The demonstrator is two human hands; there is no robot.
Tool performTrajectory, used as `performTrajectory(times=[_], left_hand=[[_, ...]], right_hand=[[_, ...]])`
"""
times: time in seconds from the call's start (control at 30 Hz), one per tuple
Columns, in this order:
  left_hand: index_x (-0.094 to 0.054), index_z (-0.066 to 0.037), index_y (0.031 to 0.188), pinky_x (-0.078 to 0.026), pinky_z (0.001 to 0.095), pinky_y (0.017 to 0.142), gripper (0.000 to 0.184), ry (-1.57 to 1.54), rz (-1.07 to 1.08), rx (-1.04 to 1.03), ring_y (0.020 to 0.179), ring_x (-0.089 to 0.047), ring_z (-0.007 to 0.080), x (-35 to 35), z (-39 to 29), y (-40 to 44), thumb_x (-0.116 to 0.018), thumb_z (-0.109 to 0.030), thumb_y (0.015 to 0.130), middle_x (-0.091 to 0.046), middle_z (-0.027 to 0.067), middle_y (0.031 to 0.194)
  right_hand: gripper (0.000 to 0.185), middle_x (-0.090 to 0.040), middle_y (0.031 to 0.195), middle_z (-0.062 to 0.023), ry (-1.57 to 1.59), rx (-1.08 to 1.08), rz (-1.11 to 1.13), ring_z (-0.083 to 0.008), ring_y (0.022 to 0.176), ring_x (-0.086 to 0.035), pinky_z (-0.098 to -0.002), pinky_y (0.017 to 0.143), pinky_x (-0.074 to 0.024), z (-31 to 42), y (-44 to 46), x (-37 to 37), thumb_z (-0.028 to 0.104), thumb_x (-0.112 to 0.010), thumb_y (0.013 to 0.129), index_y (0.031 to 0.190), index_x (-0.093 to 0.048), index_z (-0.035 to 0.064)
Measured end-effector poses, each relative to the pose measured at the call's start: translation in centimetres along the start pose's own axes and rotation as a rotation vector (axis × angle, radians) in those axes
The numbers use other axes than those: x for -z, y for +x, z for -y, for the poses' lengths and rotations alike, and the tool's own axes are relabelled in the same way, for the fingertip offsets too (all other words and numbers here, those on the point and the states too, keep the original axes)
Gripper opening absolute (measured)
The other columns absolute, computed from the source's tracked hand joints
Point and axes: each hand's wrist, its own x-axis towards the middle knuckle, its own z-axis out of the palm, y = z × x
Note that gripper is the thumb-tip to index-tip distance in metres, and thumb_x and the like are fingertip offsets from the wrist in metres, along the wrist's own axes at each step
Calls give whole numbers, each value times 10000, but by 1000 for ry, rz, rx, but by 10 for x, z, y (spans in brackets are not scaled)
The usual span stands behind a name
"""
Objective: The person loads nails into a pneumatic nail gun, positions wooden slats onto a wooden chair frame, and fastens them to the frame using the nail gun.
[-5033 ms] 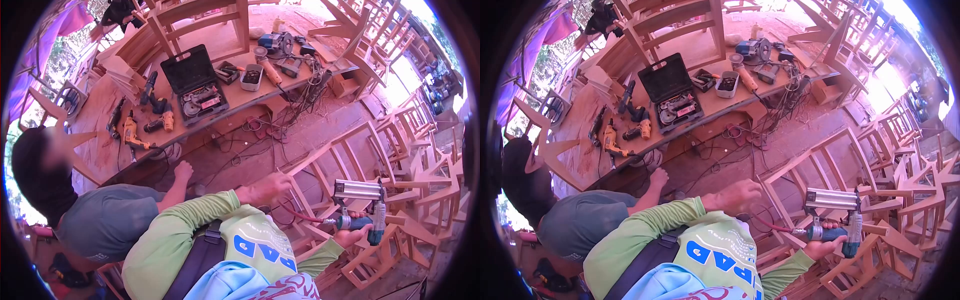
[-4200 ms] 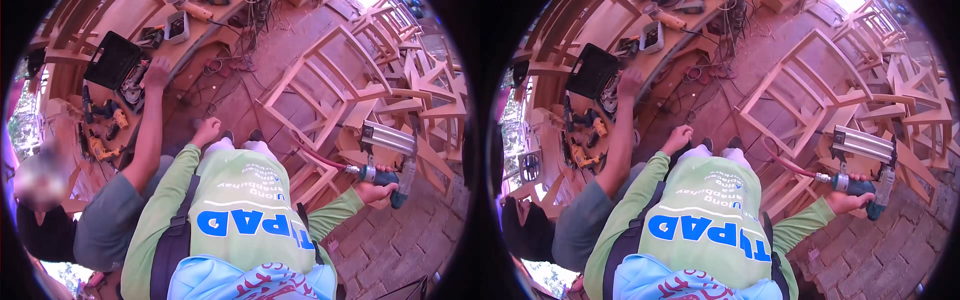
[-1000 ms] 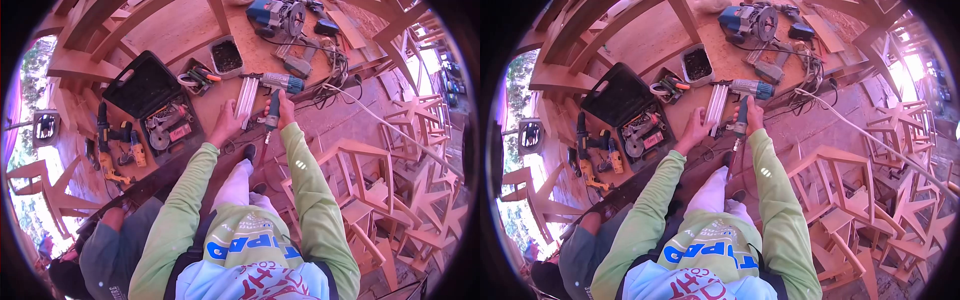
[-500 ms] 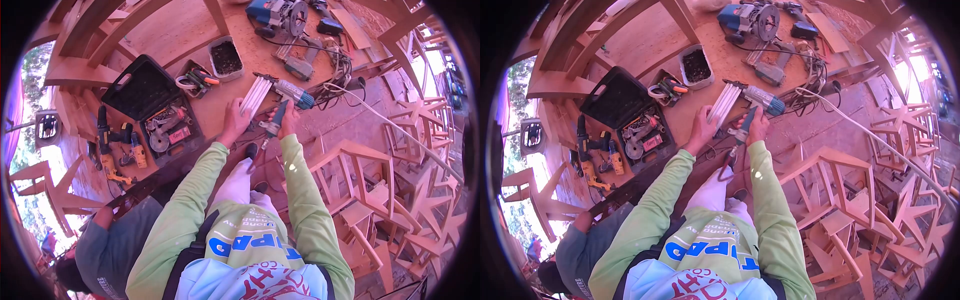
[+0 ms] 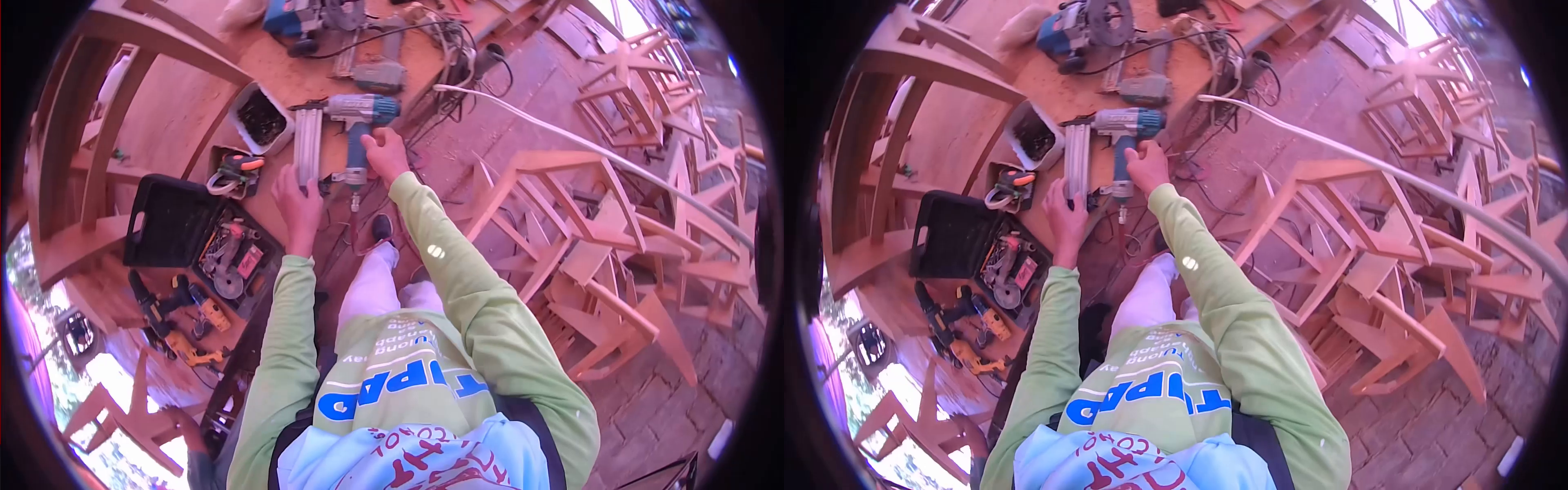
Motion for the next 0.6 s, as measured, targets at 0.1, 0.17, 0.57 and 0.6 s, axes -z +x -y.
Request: performTrajectory(times=[0.1,0.17,0.57,0.6], left_hand=[[-584,26,1278,-415,466,1097,374,-124,5,-39,1269,-554,388,22,-26,-29,-659,-49,918,-602,222,1292],[-588,27,1273,-442,447,1075,343,-267,36,-36,1253,-573,365,35,-51,-44,-633,-17,936,-606,208,1284],[-544,-35,1430,-446,465,1091,547,-645,451,-945,1343,-536,406,104,-349,-14,-676,-9,900,-533,223,1451],[-519,-34,1456,-418,476,1122,591,-536,361,-934,1370,-508,416,106,-363,-4,-688,-18,890,-507,232,1479]], right_hand=[[447,-700,1061,-165,229,-105,58,-242,897,-714,-360,744,-585,-1,-29,45,209,-728,937,1287,-586,-30],[423,-670,1078,-132,355,-145,-26,-192,862,-708,-306,685,-593,0,-51,80,154,-700,959,1314,-546,-16],[667,-606,1306,-97,-117,671,-384,-226,1073,-654,-334,923,-526,123,-102,165,24,-674,945,1558,-422,90],[640,-607,1306,-104,-201,776,-305,-242,1078,-653,-341,931,-525,126,-92,156,31,-678,941,1534,-444,85]])
